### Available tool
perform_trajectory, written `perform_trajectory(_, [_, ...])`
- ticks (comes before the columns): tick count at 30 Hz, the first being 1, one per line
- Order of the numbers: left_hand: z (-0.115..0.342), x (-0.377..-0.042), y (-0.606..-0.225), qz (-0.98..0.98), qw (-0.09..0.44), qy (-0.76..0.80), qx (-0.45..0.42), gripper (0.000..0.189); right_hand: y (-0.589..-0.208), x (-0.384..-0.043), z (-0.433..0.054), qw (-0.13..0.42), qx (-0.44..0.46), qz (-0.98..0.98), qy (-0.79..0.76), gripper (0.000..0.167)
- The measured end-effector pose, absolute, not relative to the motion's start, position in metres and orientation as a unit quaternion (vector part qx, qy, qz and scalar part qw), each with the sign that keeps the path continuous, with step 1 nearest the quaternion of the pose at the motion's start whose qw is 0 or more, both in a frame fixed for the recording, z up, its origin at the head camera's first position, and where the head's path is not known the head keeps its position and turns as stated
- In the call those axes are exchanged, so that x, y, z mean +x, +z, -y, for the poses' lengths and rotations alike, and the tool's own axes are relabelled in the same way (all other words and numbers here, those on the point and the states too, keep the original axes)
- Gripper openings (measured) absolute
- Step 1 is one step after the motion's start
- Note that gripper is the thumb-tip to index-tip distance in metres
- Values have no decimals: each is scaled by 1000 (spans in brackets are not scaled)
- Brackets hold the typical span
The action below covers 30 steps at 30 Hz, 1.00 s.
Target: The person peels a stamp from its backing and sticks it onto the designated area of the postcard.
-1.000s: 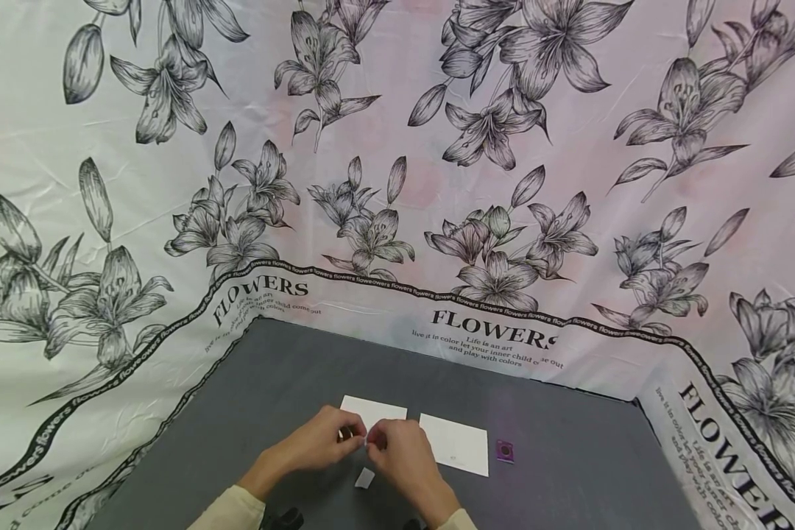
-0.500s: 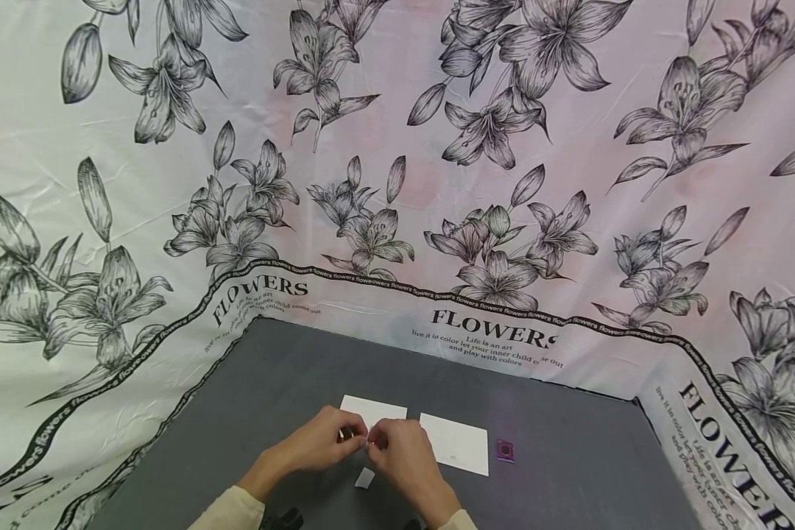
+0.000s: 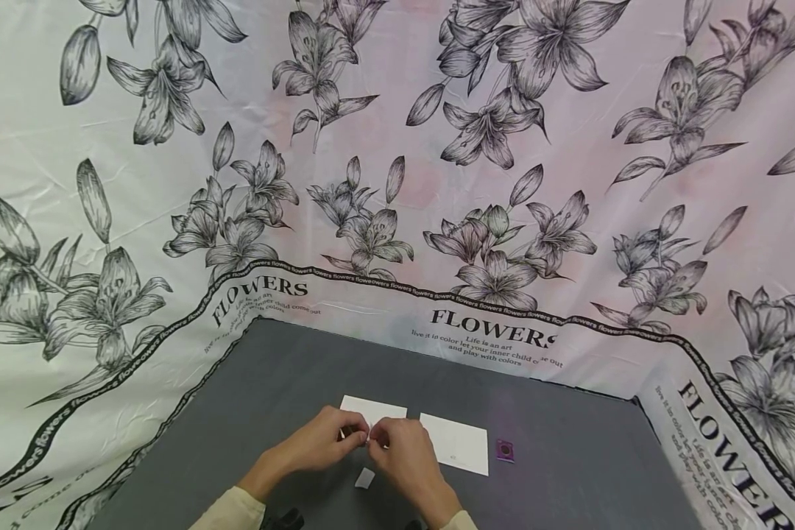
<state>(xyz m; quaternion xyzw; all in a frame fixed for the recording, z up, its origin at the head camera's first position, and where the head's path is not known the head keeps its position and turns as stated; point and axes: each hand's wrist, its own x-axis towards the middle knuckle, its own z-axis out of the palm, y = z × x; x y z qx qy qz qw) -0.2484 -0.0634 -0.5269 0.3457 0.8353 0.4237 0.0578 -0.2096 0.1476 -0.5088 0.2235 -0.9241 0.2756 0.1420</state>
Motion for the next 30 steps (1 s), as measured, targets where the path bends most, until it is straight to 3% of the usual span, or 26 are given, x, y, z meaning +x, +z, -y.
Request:
perform_trajectory(13, [63, -248, -527, -844, 30, 417, 337, 12, -510, -209, -147, 175, 215, 925, 259, 9])
perform_trajectory(30, [63, -249, -529, -856, -10, 422, 300, 7, -509, -210, -150, 177, 205, 924, 272, 14])
